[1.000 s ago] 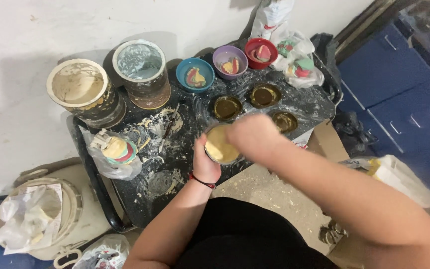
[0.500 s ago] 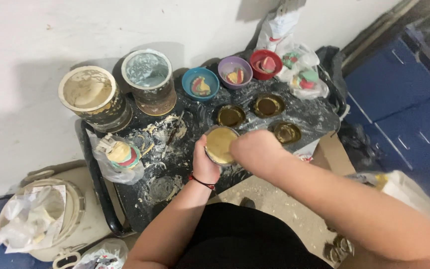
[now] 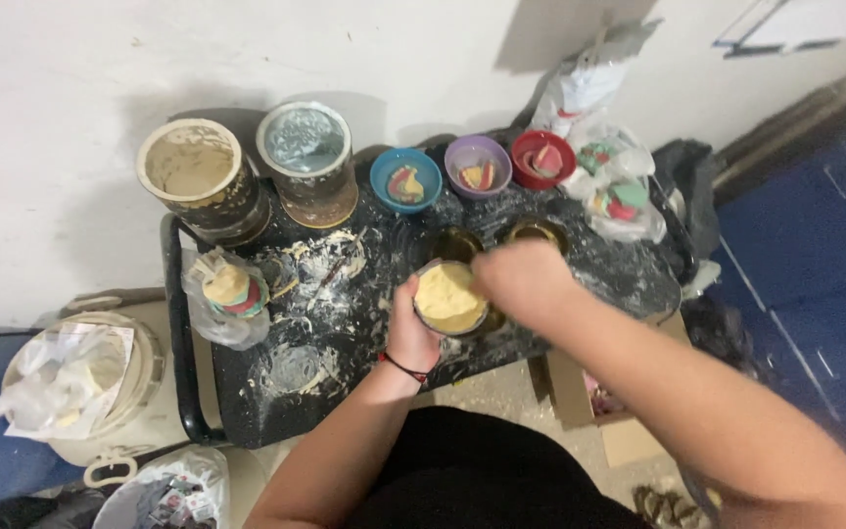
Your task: The person scoops a white powder into a small plastic cup, adds a yellow substance, and mixes them with a green spatula. The person then pours the mixture into a small metal tray and places a colorful object on top.
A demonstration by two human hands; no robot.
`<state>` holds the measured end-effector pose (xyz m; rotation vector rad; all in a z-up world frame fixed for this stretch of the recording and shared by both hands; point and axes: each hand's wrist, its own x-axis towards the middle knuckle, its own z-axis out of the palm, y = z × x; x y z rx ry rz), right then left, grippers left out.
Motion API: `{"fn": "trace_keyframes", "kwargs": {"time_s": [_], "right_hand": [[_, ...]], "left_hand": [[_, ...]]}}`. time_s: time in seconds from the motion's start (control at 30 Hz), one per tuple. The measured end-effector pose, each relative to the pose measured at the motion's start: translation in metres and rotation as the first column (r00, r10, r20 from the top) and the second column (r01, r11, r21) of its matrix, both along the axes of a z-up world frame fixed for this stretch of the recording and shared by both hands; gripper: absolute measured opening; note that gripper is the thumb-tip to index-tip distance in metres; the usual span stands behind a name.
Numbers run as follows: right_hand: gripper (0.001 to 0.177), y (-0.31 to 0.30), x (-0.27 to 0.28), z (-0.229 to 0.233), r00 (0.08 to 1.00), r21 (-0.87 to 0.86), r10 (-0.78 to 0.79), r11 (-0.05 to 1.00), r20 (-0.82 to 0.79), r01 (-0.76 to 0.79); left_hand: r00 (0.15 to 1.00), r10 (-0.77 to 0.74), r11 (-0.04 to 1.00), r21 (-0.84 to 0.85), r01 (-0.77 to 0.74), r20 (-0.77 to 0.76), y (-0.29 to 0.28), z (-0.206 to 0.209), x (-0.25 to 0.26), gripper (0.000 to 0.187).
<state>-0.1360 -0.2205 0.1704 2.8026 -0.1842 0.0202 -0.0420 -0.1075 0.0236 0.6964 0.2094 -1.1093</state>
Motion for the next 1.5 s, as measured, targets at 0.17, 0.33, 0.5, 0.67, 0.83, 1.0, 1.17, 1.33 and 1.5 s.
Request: {"fn": "trace_keyframes", "kwargs": {"time_s": [0.17,0.33,0.5,0.67,0.83,1.0,1.17,1.33,1.5], "right_hand": [[0.027,-0.006,0.001,-0.014,0.993,0.014,0.106,0.994,-0.044,-0.105],[0.022,-0.028,-0.016,-0.018,0.999,0.133,0.007,0.991,0.049,-0.014],[0.023,-0.045,-0.048,-0.011,0.912,0.347,0.042,0.917,0.409,-0.197],[0.014,-0.036,-0.053,-0.030,0.870,0.608,-0.077,0.745,0.486,-0.274],[0.027,-0.061,-0.090,-0.093,0.823,0.553,-0.134,0.798,0.552,-0.241],[0.022,-0.076,-0.115,-0.068,0.860,0.503,-0.153,0.854,0.487,-0.133],[0.024,-0.031,-0.075,-0.031,0.861,0.842,-0.495,0.509,0.116,0.178],[0.037,-0.032,-0.066,-0.055,0.776,0.941,-0.579,0.043,-0.251,0.337],[0.041,-0.043,-0.093,-0.029,0.687,0.896,-0.589,-0.170,-0.426,0.410]], "left_hand": [[0.997,0.073,0.997,-0.021,-0.073,0.008,-0.023,-0.039,0.001,0.062],[0.991,0.082,0.997,-0.010,-0.081,0.106,-0.021,-0.030,0.004,0.070],[0.989,0.111,0.993,-0.055,-0.106,0.101,-0.014,0.005,-0.001,0.073],[0.995,0.083,0.991,-0.107,-0.077,0.056,-0.022,0.004,-0.008,0.069],[0.994,0.111,0.991,-0.073,-0.112,-0.017,-0.010,0.016,0.003,0.063],[0.983,0.180,0.982,-0.056,-0.182,-0.037,-0.005,0.001,0.005,0.064],[0.989,0.142,0.987,-0.083,-0.139,0.040,-0.009,0.015,-0.004,0.062],[0.978,0.209,0.977,-0.042,-0.209,-0.022,-0.005,0.016,-0.006,0.053],[0.967,0.255,0.965,0.058,-0.254,-0.010,0.008,0.011,-0.003,0.054]]}}
